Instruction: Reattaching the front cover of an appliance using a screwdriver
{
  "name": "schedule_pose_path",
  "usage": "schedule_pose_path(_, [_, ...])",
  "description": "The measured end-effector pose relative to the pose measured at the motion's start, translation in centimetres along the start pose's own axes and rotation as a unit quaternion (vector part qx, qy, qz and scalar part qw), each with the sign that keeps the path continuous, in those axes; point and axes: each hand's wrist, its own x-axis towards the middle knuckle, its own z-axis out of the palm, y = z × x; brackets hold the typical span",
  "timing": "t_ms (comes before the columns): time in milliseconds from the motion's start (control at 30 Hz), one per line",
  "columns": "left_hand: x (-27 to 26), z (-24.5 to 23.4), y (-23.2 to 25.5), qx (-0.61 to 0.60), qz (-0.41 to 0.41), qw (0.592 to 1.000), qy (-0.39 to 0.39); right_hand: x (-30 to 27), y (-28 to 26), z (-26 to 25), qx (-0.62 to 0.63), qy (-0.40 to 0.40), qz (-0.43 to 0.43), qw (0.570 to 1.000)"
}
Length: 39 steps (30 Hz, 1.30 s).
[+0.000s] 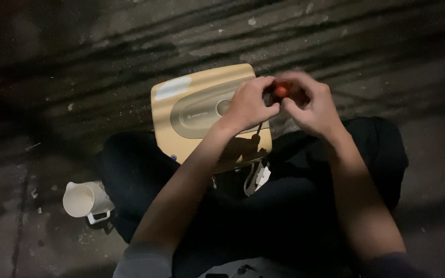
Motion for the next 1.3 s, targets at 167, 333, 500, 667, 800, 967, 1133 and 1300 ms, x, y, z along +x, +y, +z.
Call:
schedule_pose_path(167, [-1.3,-0.4,0.4,-0.047,0.034,0.998,0.017,-0.3,2.0,0.5,-0.022,0.035,-0.023,0.999])
schedule_pose_path(333, [-1.3,0.7,-0.3,-0.038,0.035,0.999,0.013,-0.1,1.0,1.1,-0.036,0.031,-0.020,0.999])
schedule_pose_path(500, [-0.3,-0.2,-1.0,-0.124,-0.006,0.991,-0.045,-0.2,0.3,0.5,-0.056,-0.024,-0.014,0.998])
schedule_pose_path(667, [-0.2,1.3,-3.0,-0.080,0.014,0.997,0.009,0.2,1.9,0.8,-0.107,0.029,-0.006,0.994])
schedule_pose_path(800, [-0.5,-0.2,-1.6,-0.130,0.002,0.991,-0.027,0.3,-0.3,1.2,-0.085,0.006,-0.017,0.996])
schedule_pose_path(967, [-0.5,-0.3,-1.0,-0.160,0.030,0.987,-0.012,-0.5,3.9,0.1,-0.094,0.009,-0.027,0.995])
schedule_pose_path(1133, [0.0,1.3,-2.3,-0.142,0.032,0.989,-0.013,-0.2,3.5,0.6,-0.063,0.017,-0.030,0.997])
schedule_pose_path(1300, [0.0,0.4,-3.0,-0.150,0.006,0.988,-0.034,0.3,0.1,1.3,-0.009,-0.009,-0.009,1.000])
